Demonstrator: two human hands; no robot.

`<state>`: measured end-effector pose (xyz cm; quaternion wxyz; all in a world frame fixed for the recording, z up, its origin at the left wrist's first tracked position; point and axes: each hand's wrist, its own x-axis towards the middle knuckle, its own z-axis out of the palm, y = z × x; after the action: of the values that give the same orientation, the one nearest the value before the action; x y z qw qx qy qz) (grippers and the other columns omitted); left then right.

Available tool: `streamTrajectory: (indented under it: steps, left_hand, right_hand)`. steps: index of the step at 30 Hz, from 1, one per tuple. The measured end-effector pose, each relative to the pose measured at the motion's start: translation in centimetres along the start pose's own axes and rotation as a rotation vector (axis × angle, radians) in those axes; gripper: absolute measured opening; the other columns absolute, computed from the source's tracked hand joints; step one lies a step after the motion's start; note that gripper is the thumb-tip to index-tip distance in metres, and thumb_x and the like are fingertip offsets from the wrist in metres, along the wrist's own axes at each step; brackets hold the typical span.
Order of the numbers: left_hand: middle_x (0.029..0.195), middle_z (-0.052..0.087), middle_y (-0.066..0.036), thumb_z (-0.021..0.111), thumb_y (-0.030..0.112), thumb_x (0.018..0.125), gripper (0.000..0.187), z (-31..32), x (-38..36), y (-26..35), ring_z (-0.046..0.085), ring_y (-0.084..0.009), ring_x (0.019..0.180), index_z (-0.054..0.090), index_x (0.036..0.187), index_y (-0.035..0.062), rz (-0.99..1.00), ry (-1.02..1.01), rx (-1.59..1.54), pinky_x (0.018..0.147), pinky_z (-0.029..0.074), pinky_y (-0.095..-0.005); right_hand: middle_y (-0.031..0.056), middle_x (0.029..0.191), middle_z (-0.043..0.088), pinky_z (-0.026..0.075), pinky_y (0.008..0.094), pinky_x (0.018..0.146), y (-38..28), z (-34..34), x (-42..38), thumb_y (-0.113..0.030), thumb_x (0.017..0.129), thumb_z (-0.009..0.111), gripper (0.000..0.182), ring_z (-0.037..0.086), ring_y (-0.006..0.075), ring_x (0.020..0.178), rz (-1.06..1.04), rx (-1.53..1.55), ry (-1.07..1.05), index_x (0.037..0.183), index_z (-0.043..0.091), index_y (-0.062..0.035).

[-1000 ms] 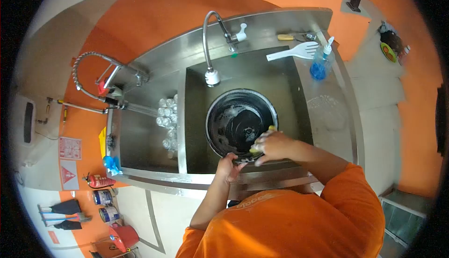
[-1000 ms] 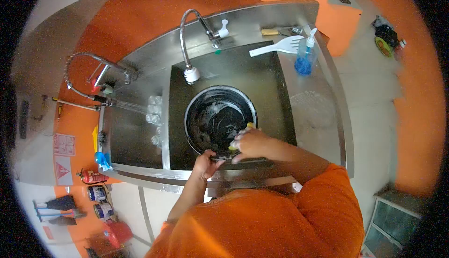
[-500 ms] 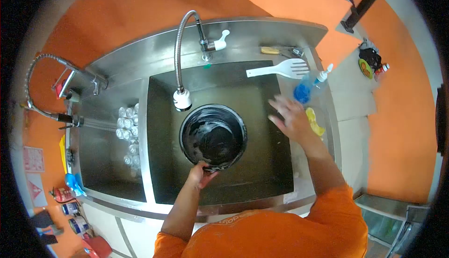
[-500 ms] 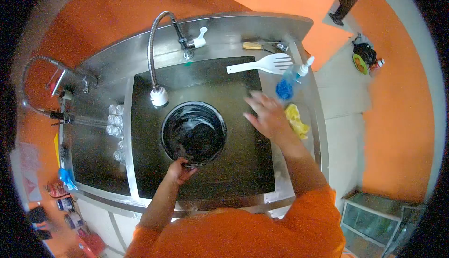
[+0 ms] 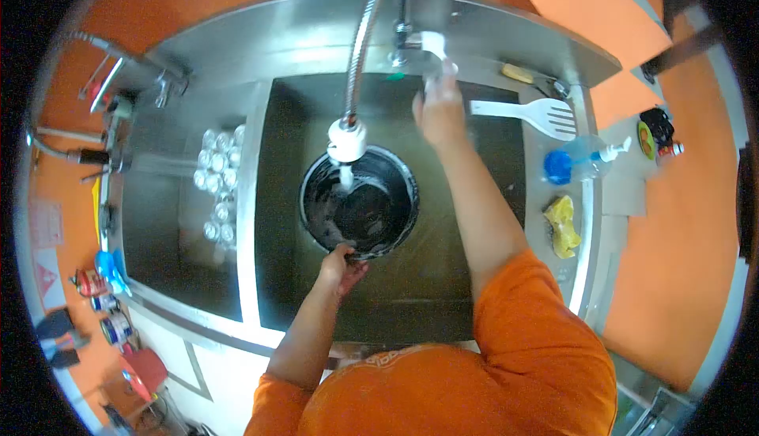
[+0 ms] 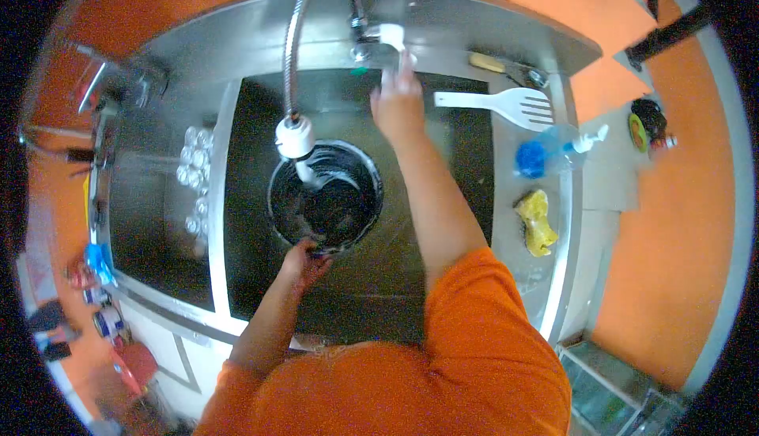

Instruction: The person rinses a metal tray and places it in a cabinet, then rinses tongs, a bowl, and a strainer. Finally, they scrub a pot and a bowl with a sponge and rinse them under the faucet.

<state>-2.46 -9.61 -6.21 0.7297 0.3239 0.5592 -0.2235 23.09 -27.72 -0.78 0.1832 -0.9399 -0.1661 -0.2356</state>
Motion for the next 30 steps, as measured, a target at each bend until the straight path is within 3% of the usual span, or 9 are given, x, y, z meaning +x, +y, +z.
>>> streamTrajectory:
  steps: [3, 7, 8, 11, 17, 19, 26, 29, 30]
  left_hand:
    - [0.079, 0.049, -0.009, 0.047, 0.017, 0.077, 0.017, -1.0, 1.3, -0.7, 0.05, -0.0206, 0.07, 0.044, 0.089, 0.0062, -0.037, -0.066, 0.013, 0.068, 0.045, -0.0371]
    - [0.08, 0.051, -0.01, 0.047, 0.017, 0.076, 0.02, -2.6, 2.8, -2.1, 0.051, -0.0203, 0.067, 0.044, 0.092, 0.0064, -0.051, -0.092, 0.013, 0.065, 0.044, -0.0362]
    - [0.08, 0.051, -0.01, 0.047, 0.017, 0.076, 0.02, -2.6, 2.4, -2.4, 0.051, -0.0203, 0.067, 0.044, 0.092, 0.0061, -0.038, -0.078, -0.005, 0.064, 0.043, -0.0357]
    - [0.078, 0.05, -0.01, 0.047, 0.018, 0.075, 0.022, -2.5, 1.4, -2.6, 0.051, -0.0203, 0.066, 0.043, 0.092, 0.0051, -0.014, -0.081, -0.041, 0.062, 0.043, -0.0349]
    - [0.075, 0.049, -0.009, 0.047, 0.016, 0.075, 0.021, -3.4, -0.4, -2.8, 0.051, -0.0211, 0.068, 0.041, 0.092, 0.0041, -0.127, -0.094, -0.071, 0.059, 0.045, -0.0362]
    - [0.078, 0.049, -0.01, 0.047, 0.014, 0.074, 0.022, -3.4, -0.6, -3.3, 0.052, -0.0223, 0.07, 0.04, 0.093, 0.0053, -0.105, -0.088, -0.027, 0.06, 0.047, -0.0371]
    - [0.091, 0.047, -0.013, 0.048, 0.007, 0.072, 0.04, -1.8, -1.4, -4.2, 0.051, -0.0256, 0.072, 0.027, 0.106, 0.0113, 0.062, -0.084, 0.016, 0.066, 0.048, -0.0394]
    - [0.107, 0.042, -0.015, 0.046, 0.01, 0.078, 0.044, 0.1, -2.7, -3.9, 0.051, -0.0312, 0.084, 0.026, 0.117, 0.0067, 0.258, -0.009, 0.078, 0.07, 0.048, -0.0443]
    - [0.113, 0.04, -0.016, 0.046, 0.012, 0.08, 0.057, 1.1, -3.3, -3.8, 0.05, -0.0318, 0.089, 0.011, 0.124, 0.0073, 0.31, 0.045, 0.152, 0.07, 0.048, -0.0438]
  right_hand:
    - [0.0194, 0.121, 0.042, 0.034, 0.0368, 0.093, -4.2, 1.4, -9.0, -0.016, 0.074, 0.058, 0.036, 0.044, 0.0296, 0.109, -0.114, 0.002, -0.527, 0.106, 0.052, -0.0004]
    - [0.016, 0.099, 0.059, 0.04, 0.0332, 0.085, -10.2, 2.3, -10.4, -0.016, 0.08, 0.053, 0.025, 0.054, 0.0268, 0.096, 0.025, 0.847, -1.065, 0.1, 0.056, -0.0001]
    - [0.0111, 0.087, 0.062, 0.045, 0.0307, 0.074, -11.6, 3.1, -10.6, -0.015, 0.081, 0.051, 0.02, 0.058, 0.0217, 0.08, 0.091, 1.02, -0.946, 0.094, 0.059, -0.0003]
    - [0.0092, 0.079, 0.06, 0.048, 0.0256, 0.056, -14.1, 4.0, -9.1, -0.007, 0.078, 0.054, 0.011, 0.057, 0.0156, 0.068, 0.859, 1.549, -0.773, 0.087, 0.057, -0.0007]
    - [0.0063, 0.084, 0.06, 0.047, 0.0279, 0.066, -14.4, 4.7, -6.6, -0.016, 0.084, 0.047, 0.019, 0.058, 0.0166, 0.073, 1.315, 1.775, -0.296, 0.091, 0.055, -0.0012]
    - [0.0111, 0.096, 0.059, 0.044, 0.0323, 0.083, -14.5, 3.0, -6.1, -0.016, 0.084, 0.049, 0.022, 0.057, 0.0202, 0.089, 1.221, 1.91, -0.593, 0.098, 0.054, -0.0005]
    - [0.0153, 0.104, 0.056, 0.044, 0.0337, 0.084, -14.3, 1.5, -7.3, -0.016, 0.083, 0.051, 0.026, 0.054, 0.0207, 0.097, 0.846, 1.803, -0.89, 0.104, 0.053, -0.0005]
    - [0.0205, 0.117, 0.047, 0.04, 0.0364, 0.087, -15.1, 1.8, -9.8, -0.035, 0.075, 0.061, 0.056, 0.048, 0.0287, 0.107, 0.724, 1.05, -0.637, 0.113, 0.045, 0.0023]
    - [0.0217, 0.12, 0.043, 0.038, 0.0376, 0.089, -15.7, 1.0, -11.1, -0.039, 0.074, 0.061, 0.066, 0.044, 0.0304, 0.111, 0.724, 1.052, -0.729, 0.118, 0.038, 0.0028]
